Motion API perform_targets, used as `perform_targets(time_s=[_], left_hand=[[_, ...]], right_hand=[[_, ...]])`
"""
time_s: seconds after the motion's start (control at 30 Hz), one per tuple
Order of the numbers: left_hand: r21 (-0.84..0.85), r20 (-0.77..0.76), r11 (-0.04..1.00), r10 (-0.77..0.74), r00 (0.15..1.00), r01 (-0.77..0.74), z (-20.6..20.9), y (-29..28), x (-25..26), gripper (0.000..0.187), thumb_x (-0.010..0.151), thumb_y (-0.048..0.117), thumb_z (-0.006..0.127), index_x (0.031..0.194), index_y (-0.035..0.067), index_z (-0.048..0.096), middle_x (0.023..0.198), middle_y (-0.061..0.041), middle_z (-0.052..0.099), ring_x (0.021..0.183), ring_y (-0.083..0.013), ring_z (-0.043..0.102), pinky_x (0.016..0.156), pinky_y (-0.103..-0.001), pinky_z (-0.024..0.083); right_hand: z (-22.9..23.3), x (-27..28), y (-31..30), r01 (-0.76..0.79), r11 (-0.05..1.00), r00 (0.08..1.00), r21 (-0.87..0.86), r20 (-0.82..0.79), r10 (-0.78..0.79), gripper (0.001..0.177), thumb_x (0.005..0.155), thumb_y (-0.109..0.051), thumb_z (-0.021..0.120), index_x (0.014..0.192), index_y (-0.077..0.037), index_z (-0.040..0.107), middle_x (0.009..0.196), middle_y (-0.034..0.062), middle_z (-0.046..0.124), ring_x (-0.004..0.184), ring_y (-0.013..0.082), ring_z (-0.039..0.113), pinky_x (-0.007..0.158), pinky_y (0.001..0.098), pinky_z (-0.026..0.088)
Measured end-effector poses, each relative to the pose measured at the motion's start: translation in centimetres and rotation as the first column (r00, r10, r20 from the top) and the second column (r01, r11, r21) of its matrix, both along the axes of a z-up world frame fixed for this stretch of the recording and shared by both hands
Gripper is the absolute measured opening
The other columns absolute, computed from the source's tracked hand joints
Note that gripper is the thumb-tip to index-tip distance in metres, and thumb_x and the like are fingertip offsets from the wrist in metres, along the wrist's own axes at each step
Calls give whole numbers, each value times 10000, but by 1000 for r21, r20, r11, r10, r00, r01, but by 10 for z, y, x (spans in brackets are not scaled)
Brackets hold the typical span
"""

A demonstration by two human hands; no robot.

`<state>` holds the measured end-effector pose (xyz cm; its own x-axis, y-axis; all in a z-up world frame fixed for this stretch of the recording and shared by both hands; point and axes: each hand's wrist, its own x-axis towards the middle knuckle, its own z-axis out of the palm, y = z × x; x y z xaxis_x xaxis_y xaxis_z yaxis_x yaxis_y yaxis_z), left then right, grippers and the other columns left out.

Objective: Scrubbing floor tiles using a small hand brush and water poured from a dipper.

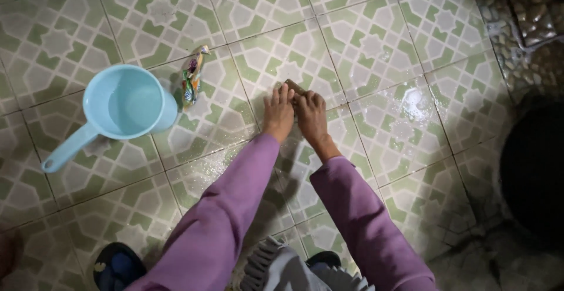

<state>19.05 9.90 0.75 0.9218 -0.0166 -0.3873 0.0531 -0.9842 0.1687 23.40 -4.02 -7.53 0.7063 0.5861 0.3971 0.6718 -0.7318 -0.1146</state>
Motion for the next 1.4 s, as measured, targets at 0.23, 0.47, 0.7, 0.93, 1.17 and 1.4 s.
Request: perform_targets(time_s=[0.23, 0.47, 0.7, 0.93, 1.17, 1.4], left_hand=[[85, 413, 989, -148, 899, 123, -18, -21, -127, 516, 987, 81, 419, 1495, 30, 497, 1592, -236, 402, 1390, -444, 451, 1116, -619, 344], [118, 397, 979, -200, 896, 166, -30, -38, -66, 567, 1001, 144, 449, 1565, 149, 387, 1652, -147, 302, 1436, -394, 398, 1086, -549, 422], [155, 444, 968, -248, 861, 199, -21, -45, -97, 508, 982, 166, 496, 1489, 160, 524, 1592, -111, 434, 1394, -353, 457, 1046, -546, 434], [41, 67, 894, -448, 891, 447, -1, -70, -232, 604, 1025, 185, 442, 1599, 60, 304, 1655, -244, 271, 1511, -426, 268, 1110, -544, 360], [-1, 274, 890, -439, 856, 457, -61, -136, -97, 631, 978, 308, 588, 1567, 165, 411, 1651, -153, 334, 1503, -397, 322, 1082, -635, 386], [-8, 446, 769, -570, 690, 640, -44, -143, -182, 558, 914, 136, 569, 1469, 91, 533, 1573, -206, 448, 1465, -426, 382, 1081, -628, 382]], right_hand=[[48, -119, -37, -73, 997, 989, 12, -130, 74, 295, 867, -190, 707, 1145, -133, 631, 1094, 159, 582, 992, 391, 553, 833, 493, 475], [33, -70, -67, -36, 995, 970, 98, -237, 59, 327, 993, -116, 565, 1317, -108, 608, 1190, 257, 566, 1171, 518, 512, 1000, 610, 424], [61, -100, -72, -13, 999, 957, -32, -290, 3, 379, 979, -161, 607, 1358, -179, 614, 1206, 136, 632, 1219, 423, 559, 1037, 594, 429], [60, -230, -137, -155, 986, 941, 65, -294, 168, 458, 1041, -189, 476, 1492, -204, 552, 1150, 118, 555, 1130, 408, 556, 979, 490, 467], [39, -144, -186, 117, 991, 989, 62, -100, -111, 392, 1009, -196, 561, 1394, -214, 632, 1165, 133, 605, 1140, 424, 595, 953, 502, 496], [38, -246, -214, 159, 977, 975, 142, -177, -133, 320, 1056, -207, 505, 1340, -169, 649, 1129, 167, 586, 1035, 432, 598, 861, 511, 490]])
